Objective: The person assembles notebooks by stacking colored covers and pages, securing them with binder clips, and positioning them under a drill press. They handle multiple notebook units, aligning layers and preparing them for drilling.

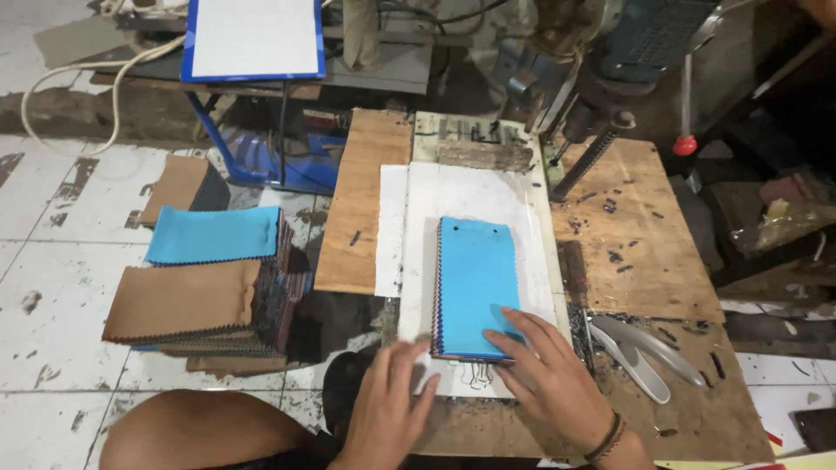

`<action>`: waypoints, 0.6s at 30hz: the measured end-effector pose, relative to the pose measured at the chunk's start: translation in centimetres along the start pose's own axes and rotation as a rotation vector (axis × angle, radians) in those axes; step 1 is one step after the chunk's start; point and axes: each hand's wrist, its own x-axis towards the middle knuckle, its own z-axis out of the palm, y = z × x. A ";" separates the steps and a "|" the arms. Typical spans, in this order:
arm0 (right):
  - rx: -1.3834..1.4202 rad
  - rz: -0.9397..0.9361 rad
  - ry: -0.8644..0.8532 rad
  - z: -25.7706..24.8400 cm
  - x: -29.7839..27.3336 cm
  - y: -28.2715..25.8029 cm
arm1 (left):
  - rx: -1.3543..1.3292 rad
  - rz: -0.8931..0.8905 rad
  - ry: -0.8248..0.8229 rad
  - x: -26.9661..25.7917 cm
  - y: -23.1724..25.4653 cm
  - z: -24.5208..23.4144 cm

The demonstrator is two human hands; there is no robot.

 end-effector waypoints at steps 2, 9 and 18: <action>0.105 0.147 0.003 0.8 -1.3 0.4 | -0.049 -0.012 -0.043 1.0 -0.4 0.8; 0.480 0.690 -0.147 2.0 -1.2 -3.9 | -0.086 0.090 0.113 1.6 -1.3 4.6; 1.333 0.621 0.285 6.0 0.6 3.0 | -0.370 -0.277 -0.213 2.0 3.5 2.2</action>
